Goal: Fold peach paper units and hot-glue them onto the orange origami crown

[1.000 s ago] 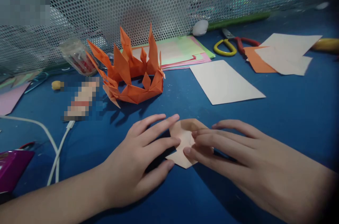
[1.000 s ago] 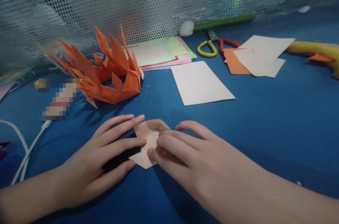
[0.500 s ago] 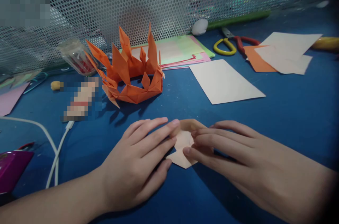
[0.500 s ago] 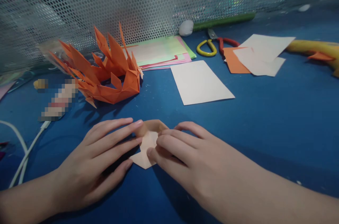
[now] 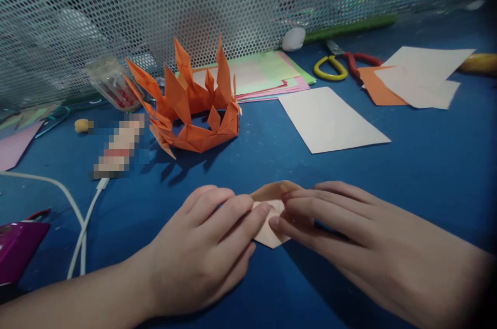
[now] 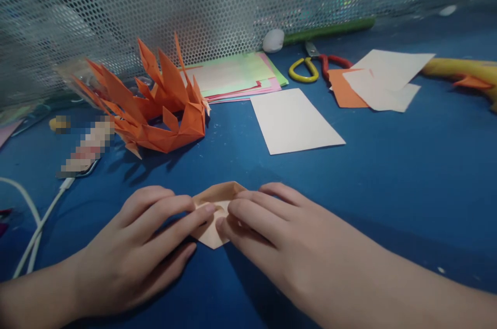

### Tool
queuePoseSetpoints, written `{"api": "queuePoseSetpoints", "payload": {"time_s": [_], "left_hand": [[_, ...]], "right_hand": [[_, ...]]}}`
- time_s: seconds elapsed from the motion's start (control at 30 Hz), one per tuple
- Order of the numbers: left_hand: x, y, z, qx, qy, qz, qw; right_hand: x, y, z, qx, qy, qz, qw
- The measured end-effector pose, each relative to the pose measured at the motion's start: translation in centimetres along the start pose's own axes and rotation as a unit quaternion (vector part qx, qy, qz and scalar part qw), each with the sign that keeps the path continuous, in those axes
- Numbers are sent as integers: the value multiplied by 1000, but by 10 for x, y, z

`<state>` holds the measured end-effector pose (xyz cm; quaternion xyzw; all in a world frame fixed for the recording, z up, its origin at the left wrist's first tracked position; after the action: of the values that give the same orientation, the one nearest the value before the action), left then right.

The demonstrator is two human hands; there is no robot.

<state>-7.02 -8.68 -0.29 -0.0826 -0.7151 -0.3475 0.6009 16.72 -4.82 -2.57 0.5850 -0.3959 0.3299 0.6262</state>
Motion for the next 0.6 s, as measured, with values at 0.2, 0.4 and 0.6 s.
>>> {"api": "queuePoseSetpoints", "payload": {"time_s": [0.2, 0.4, 0.6], "left_hand": [[2, 2, -2, -33, 4, 28, 999], [0, 7, -6, -60, -15, 0, 998], [5, 9, -7, -68, -21, 10, 997]], "right_hand": [[3, 5, -3, 19, -9, -16, 1000], [4, 4, -4, 26, -9, -18, 999], [1, 3, 1, 29, -40, -28, 998]]}}
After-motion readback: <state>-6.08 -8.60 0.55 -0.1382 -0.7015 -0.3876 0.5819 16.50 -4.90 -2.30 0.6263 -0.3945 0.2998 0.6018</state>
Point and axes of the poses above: each hand's wrist, its own y-axis towards the middle knuckle, its own x-axis out of the back of the hand, z = x × y, the point moved 1 cm from there along y, towards the middle knuckle, and after that the axes turned 14 degrees about x, right-handed, at the moved point
